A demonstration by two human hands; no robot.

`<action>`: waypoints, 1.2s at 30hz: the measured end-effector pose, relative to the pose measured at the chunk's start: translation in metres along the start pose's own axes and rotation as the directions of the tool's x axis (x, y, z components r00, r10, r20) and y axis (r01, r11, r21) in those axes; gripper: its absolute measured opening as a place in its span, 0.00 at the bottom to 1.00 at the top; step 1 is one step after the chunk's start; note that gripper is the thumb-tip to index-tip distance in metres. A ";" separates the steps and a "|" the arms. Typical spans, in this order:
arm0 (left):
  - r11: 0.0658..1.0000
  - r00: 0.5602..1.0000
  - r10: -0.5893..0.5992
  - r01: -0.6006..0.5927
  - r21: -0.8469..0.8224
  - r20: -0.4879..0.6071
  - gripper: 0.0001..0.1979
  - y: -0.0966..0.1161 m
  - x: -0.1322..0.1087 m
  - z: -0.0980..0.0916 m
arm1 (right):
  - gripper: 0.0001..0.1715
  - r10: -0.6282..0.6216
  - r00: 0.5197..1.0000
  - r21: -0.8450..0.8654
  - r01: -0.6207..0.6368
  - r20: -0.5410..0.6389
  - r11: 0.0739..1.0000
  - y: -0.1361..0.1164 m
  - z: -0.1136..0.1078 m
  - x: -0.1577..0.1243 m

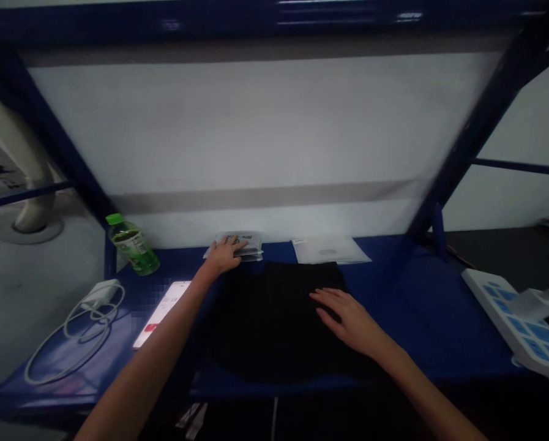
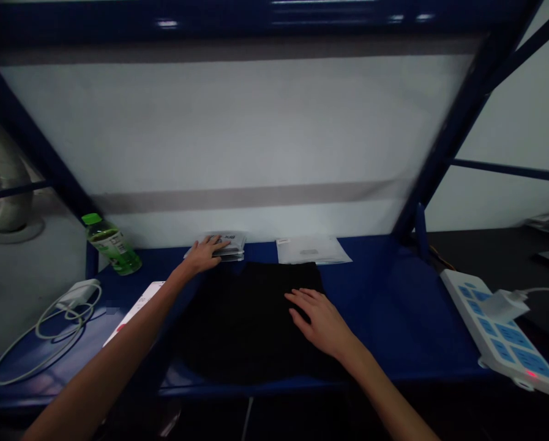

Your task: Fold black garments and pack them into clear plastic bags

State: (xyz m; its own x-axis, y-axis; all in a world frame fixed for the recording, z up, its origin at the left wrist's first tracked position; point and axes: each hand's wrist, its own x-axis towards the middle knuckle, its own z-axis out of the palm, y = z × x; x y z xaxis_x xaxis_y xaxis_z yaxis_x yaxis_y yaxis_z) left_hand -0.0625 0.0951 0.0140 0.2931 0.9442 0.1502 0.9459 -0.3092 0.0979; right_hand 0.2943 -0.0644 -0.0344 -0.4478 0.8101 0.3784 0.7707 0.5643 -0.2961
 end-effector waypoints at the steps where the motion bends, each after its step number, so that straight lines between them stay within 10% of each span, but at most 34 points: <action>1: 1.000 1.000 0.001 -0.001 -0.006 -0.013 0.36 0.007 -0.003 -0.004 | 0.22 0.007 1.000 0.005 -0.007 0.008 1.000 0.000 0.000 0.000; 5: 0.978 0.984 0.156 -0.166 -0.128 -0.084 0.36 0.050 -0.036 -0.016 | 0.21 0.041 0.999 0.039 -0.042 0.030 0.998 0.001 -0.002 0.001; 13: 0.906 0.922 0.361 -0.311 -0.288 0.138 0.32 0.099 -0.117 0.000 | 0.31 0.071 0.989 0.060 -0.080 0.129 0.995 -0.008 -0.010 0.010; 19: 0.915 0.930 0.350 -0.312 -0.256 0.115 0.31 0.094 -0.120 0.015 | 0.38 0.076 0.949 0.066 -0.100 0.307 0.993 -0.011 -0.006 0.014; 36: 0.913 0.932 0.348 -0.314 -0.261 0.097 0.31 0.097 -0.121 0.014 | 0.37 0.071 0.945 0.068 -0.098 0.318 0.993 -0.008 -0.002 0.013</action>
State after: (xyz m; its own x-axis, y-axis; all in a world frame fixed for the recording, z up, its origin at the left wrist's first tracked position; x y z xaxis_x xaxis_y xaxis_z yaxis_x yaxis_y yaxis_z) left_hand -0.0042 -0.0472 -0.0088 0.6160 0.7838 0.0787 0.7354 -0.6080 0.2993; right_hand 0.2835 -0.0585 -0.0255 -0.5127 0.8566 0.0577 0.7781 0.4920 -0.3905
